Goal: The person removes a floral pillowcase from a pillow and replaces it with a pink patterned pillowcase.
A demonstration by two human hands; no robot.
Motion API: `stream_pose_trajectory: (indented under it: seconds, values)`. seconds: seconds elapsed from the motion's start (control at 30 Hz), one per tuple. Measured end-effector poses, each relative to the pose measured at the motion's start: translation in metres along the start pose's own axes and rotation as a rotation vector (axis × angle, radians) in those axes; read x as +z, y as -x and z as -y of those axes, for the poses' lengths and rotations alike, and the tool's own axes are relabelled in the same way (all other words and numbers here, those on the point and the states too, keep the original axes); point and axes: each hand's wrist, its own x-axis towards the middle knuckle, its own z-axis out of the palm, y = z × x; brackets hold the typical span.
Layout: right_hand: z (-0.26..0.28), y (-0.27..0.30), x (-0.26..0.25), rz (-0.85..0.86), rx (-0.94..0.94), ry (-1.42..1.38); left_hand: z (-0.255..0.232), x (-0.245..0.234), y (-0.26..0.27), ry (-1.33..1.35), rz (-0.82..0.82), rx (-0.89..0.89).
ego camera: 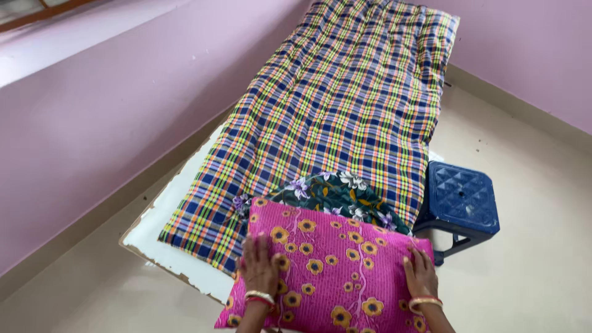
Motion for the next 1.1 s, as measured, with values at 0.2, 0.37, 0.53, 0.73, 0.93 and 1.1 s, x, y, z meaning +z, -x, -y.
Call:
stream_pose_trajectory:
  seconds: [0.2, 0.37, 0.53, 0.73, 0.93, 1.1]
  values:
    - [0.170, 0.001, 0.068, 0.351, -0.533, 0.055, -0.099, 0.002, -0.039, -0.125, 0.464, 0.471]
    - [0.168, -0.026, 0.011, 0.575, -0.201, 0.288, -0.060, -0.034, -0.086, -0.131, 0.774, 0.135]
    - [0.073, 0.000, -0.015, 0.336, 0.125, 0.290, -0.023, -0.045, -0.095, -0.148, 0.614, -0.090]
    - [0.178, 0.036, 0.027, 0.405, -0.468, 0.289, -0.114, -0.003, -0.097, -0.080, 0.744, 0.309]
    - [0.047, -0.057, -0.023, 0.536, 0.065, 0.247, -0.053, 0.008, -0.123, -0.004, 0.666, 0.077]
    - [0.014, -0.014, -0.019, 0.283, -0.103, 0.127, -0.051, 0.015, -0.097, 0.273, 0.246, 0.143]
